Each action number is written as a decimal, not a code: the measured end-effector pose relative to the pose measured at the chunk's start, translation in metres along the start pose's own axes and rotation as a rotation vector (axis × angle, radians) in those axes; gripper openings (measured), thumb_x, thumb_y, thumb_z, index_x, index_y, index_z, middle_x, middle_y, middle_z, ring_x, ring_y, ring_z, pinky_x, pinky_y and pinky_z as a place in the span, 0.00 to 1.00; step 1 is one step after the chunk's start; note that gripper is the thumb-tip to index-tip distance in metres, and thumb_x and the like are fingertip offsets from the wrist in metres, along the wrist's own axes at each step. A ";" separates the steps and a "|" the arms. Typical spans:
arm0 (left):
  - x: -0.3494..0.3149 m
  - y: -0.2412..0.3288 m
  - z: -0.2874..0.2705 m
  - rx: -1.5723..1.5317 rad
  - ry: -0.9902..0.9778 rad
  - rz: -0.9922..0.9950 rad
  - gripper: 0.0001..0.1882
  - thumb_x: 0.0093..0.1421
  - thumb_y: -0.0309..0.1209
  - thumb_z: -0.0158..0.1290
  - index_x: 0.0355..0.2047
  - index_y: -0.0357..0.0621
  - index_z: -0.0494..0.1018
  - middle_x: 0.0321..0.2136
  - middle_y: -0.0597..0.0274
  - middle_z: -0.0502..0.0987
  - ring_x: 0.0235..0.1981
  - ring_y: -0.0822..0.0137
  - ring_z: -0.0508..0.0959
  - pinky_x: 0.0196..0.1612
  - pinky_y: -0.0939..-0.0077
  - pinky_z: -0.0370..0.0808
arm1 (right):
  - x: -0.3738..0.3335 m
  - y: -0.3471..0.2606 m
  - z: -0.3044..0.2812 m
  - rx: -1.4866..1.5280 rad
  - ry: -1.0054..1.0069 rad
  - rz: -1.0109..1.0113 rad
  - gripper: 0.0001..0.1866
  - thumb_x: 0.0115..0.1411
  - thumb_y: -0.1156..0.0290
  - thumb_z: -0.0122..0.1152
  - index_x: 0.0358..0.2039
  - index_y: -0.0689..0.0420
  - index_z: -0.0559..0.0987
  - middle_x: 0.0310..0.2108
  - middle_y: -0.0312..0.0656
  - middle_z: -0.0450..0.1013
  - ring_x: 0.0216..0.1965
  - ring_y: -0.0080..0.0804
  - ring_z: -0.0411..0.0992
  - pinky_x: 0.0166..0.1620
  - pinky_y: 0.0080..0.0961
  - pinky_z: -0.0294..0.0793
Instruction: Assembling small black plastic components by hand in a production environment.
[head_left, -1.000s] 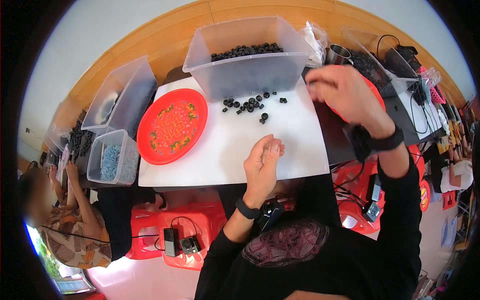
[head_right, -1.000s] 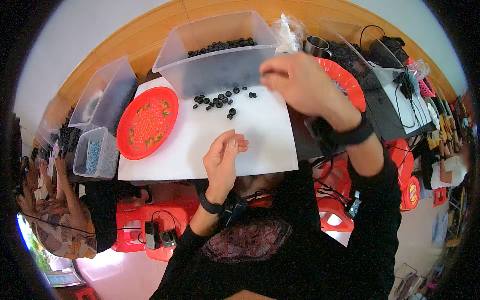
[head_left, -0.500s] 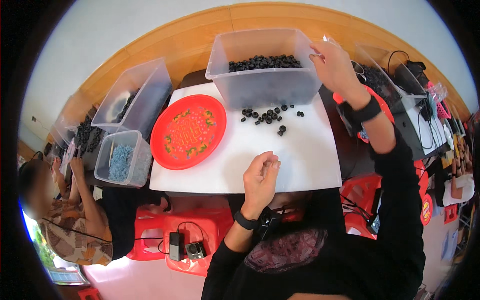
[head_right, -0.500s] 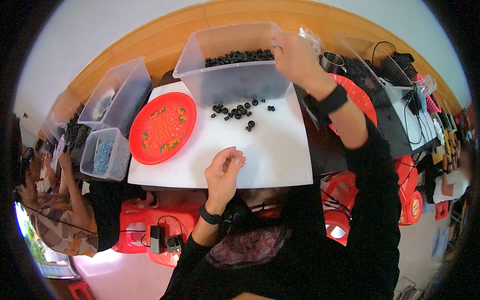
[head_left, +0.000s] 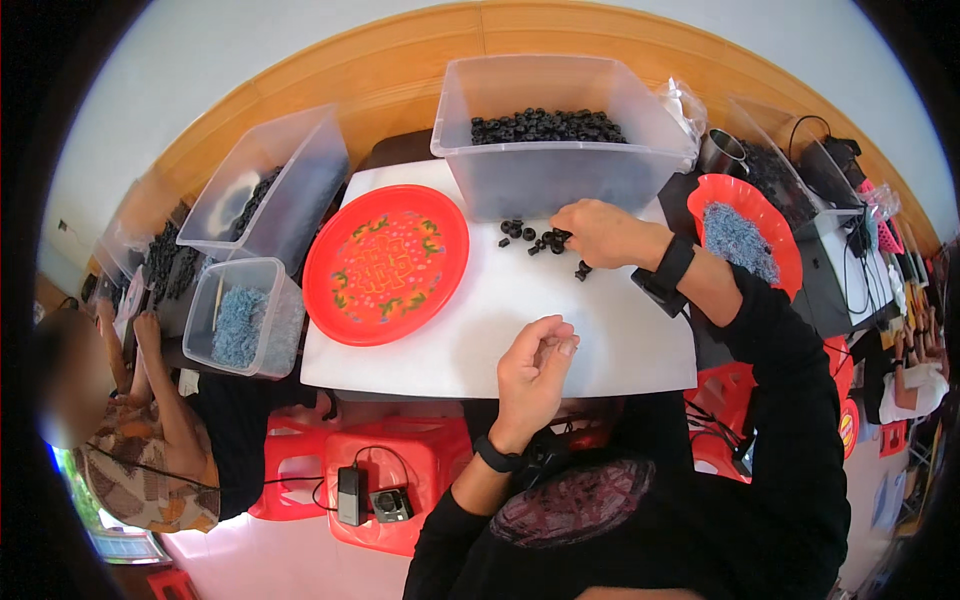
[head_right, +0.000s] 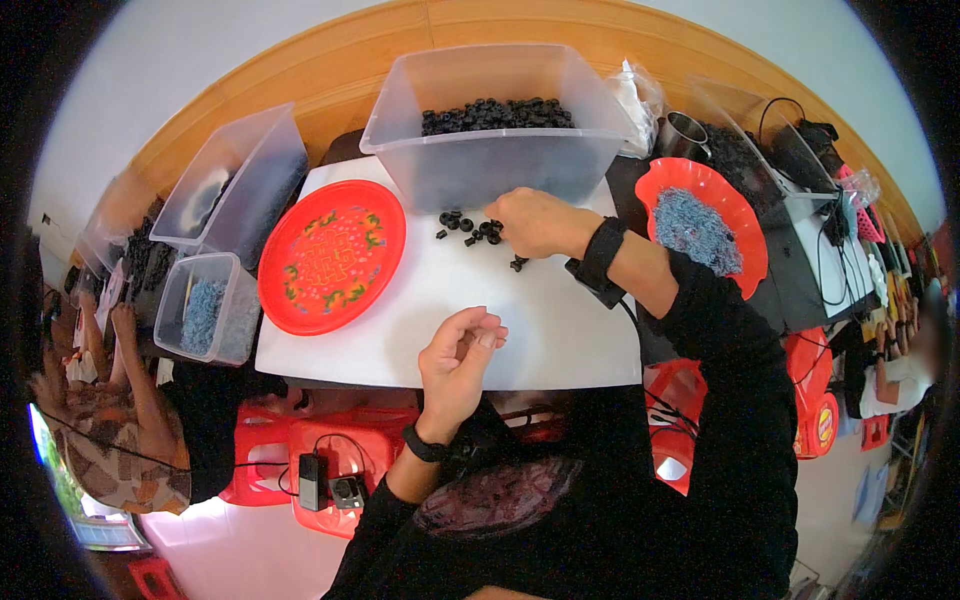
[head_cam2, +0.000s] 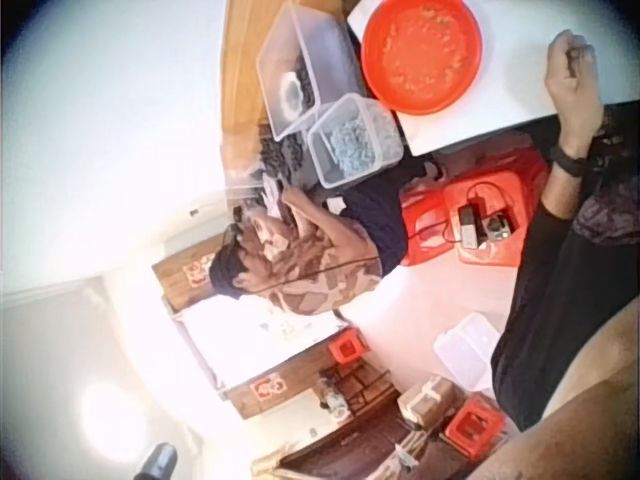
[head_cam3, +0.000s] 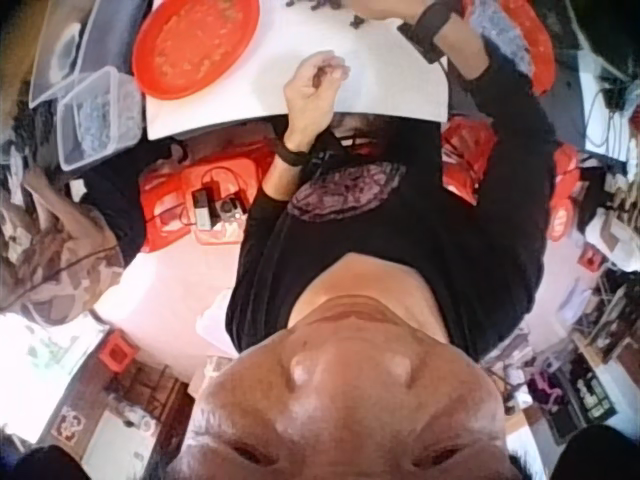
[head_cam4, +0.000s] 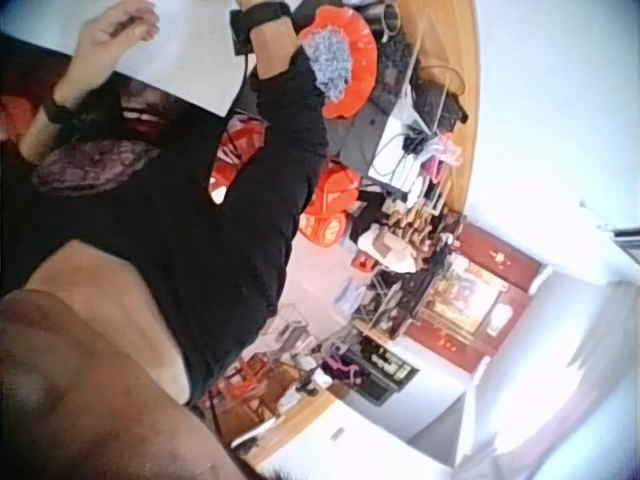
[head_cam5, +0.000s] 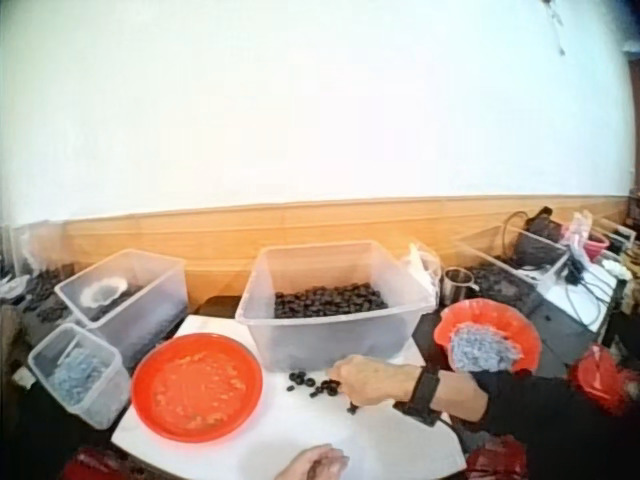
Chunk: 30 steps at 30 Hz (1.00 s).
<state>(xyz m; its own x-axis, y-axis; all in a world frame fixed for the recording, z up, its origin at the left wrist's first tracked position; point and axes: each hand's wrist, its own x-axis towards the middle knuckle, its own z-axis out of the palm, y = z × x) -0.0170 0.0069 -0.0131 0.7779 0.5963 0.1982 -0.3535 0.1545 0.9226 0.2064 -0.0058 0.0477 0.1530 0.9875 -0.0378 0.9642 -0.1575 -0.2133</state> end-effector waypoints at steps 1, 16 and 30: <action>0.000 -0.001 0.000 -0.011 -0.012 -0.001 0.14 0.57 0.20 0.49 0.45 0.32 0.65 0.37 0.57 0.72 0.39 0.69 0.74 0.44 0.77 0.72 | 0.000 -0.001 0.002 0.000 -0.002 0.000 0.12 0.48 0.76 0.56 0.35 0.66 0.72 0.35 0.49 0.70 0.40 0.50 0.68 0.43 0.38 0.67; 0.001 -0.001 -0.004 -0.048 -0.057 -0.018 0.15 0.57 0.20 0.49 0.45 0.32 0.65 0.37 0.57 0.72 0.40 0.70 0.73 0.45 0.77 0.71 | -0.021 -0.036 -0.001 0.110 0.013 -0.137 0.17 0.47 0.78 0.55 0.41 0.63 0.71 0.41 0.48 0.67 0.43 0.48 0.65 0.47 0.36 0.65; 0.001 0.002 -0.006 -0.059 -0.085 -0.019 0.15 0.57 0.19 0.47 0.46 0.34 0.65 0.38 0.57 0.73 0.39 0.67 0.75 0.44 0.72 0.72 | 0.018 -0.035 0.017 0.084 0.080 -0.239 0.20 0.50 0.73 0.56 0.45 0.62 0.68 0.47 0.49 0.62 0.47 0.48 0.62 0.49 0.34 0.64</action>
<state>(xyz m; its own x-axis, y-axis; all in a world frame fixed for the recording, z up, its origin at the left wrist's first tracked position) -0.0201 0.0131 -0.0130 0.8252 0.5241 0.2104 -0.3660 0.2127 0.9060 0.1713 0.0176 0.0382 -0.0571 0.9933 0.1000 0.9541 0.0838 -0.2876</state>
